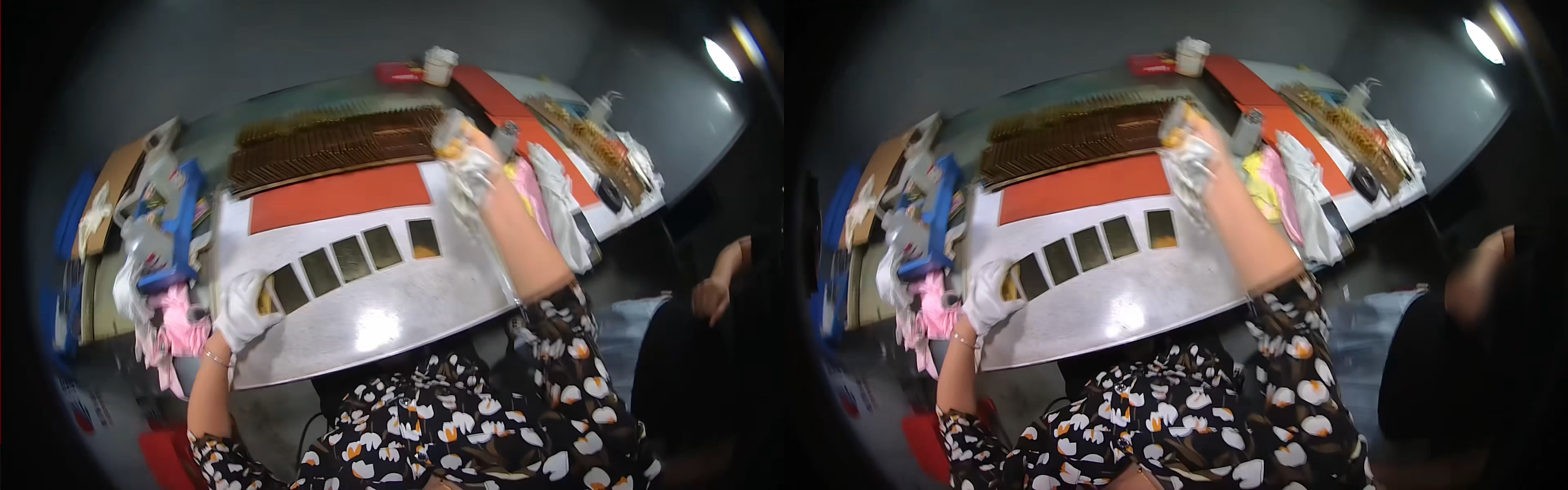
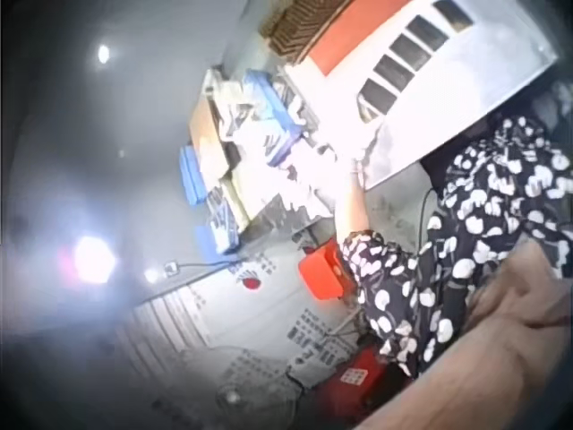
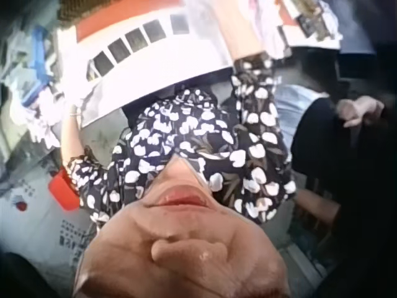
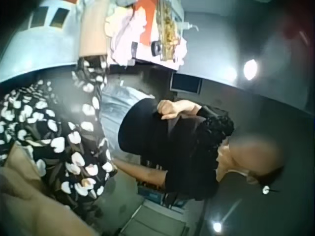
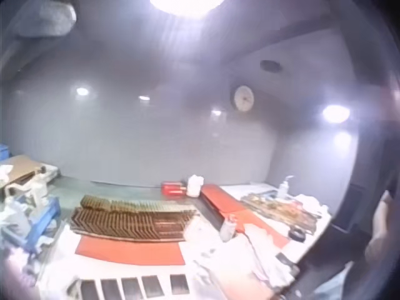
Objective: The person cleans several small rectangular metal plates on a workbench. They apply liquid from a bottle onto a yellow sponge and wipe each plate individually, then place the cleaned plates into a stack. The process is repeated for multiple plates throughout the video.
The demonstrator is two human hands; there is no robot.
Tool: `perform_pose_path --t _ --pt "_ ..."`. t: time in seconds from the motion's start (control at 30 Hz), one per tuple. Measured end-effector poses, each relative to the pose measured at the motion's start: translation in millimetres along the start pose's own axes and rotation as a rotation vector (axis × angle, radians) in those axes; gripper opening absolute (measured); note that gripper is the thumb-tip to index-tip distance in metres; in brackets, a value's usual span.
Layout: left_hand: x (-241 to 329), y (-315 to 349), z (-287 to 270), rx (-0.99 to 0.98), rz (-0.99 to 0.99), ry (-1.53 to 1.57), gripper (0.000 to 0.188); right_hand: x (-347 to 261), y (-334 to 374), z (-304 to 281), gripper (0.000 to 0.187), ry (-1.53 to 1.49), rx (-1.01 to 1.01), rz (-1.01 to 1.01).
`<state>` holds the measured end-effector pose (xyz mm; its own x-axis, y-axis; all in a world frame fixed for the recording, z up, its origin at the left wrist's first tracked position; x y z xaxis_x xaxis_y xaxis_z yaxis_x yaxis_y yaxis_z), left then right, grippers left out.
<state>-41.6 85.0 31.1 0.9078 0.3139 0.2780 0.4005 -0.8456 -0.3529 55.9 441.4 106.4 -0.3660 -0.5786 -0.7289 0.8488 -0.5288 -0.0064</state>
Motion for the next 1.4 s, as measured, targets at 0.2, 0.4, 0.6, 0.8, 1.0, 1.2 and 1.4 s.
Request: perform_pose_path --t 0.2,0.4,0.6,0.8,1.0,1.2,1.4 --pt "-6.4 2.5 14.2 -0.077 -0.153 -0.087 0.077 58.9 -5.6 88.5 0.018 0.573 -0.287 -0.018" --pt "18.7 17.0 33.5 0.108 0.095 -0.038 0.089 102.3 79.5 34.5 0.032 0.687 -0.412 0.223" --pt "-6.7 23.7 29.9 0.107 0.131 -0.002 0.083 91.2 100.4 7.1 0.024 0.889 -0.318 0.197" --pt "1.8 8.0 8.2 -0.012 -0.078 -0.08 0.073 86.6 109.9 -33.5 0.022 0.718 -0.204 0.255" --pt "-22.5 45.0 -3.6 -0.064 -0.193 -0.112 0.074 103.5 107.9 21.0 0.021 0.343 -0.366 0.338" --pt "-27.2 54.0 -18.7 0.087 -0.067 0.011 0.064 173.7 64.5 142.5 0.024 0.198 -0.428 0.41" --pt "-76.5 124.2 -118.1 0.952 -0.574 0.014 0.065 258.6 11.5 264.1 0.024 -0.115 -0.865 0.568"
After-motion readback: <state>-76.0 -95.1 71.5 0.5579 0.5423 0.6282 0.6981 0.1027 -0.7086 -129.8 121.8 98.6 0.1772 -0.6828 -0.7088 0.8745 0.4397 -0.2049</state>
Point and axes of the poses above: each hand's wrist, its own y-axis away from the middle knuckle, its own z-axis out of the palm, x = y × z, the point moved 8 cm from there along -y, towards the middle knuckle
